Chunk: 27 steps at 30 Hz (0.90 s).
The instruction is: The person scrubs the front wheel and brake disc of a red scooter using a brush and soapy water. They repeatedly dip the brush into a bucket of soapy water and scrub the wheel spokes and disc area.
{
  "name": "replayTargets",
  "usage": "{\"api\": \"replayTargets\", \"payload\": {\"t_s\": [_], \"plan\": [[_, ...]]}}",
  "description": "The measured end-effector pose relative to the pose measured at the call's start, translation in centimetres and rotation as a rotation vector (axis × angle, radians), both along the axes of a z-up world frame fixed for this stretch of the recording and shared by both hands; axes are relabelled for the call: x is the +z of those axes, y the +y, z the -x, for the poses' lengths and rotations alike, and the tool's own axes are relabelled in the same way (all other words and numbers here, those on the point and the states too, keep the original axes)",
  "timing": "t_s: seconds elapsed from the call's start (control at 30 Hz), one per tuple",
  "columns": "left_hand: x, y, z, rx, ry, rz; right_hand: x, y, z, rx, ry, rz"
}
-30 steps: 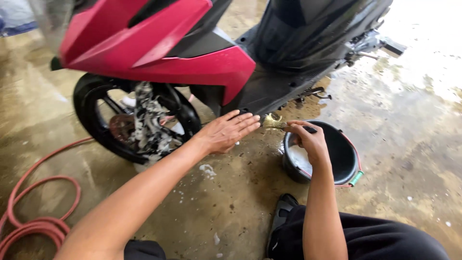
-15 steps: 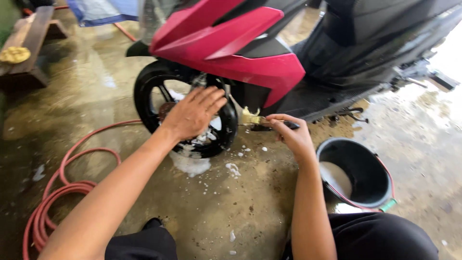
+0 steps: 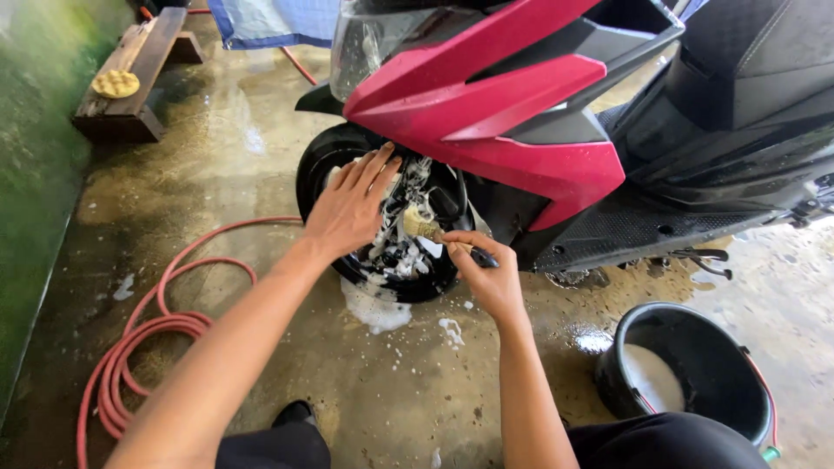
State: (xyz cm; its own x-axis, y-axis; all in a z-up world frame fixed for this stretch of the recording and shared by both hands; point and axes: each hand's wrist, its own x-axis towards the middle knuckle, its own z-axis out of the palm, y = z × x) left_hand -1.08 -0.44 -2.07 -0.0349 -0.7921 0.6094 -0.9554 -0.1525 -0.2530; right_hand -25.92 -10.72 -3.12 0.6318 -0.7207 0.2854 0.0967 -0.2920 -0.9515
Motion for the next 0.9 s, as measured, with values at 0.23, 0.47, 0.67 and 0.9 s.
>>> {"api": "replayTargets", "payload": {"t_s": [0.23, 0.47, 0.67, 0.9], "plan": [[0.1, -2.2, 0.3, 0.028, 0.076, -0.043, 3.7, -1.0, -1.9, -0.082, 0.092, 0.149], [-0.8, -2.7, -0.7, 0.01, -0.076, 0.123, 7.8, -0.6, -2.4, -0.092, 0.249, 0.294], [0.3, -1.7, -0.5, 0.039, -0.115, 0.102, 2.0, -0.4, -2.3, -0.158, -0.089, 0.043], [0.3, -1.5, -0.1, 0.045, 0.01, -0.017, -1.4, -0.9, -4.4, -0.266, -0.286, 0.007]]}}
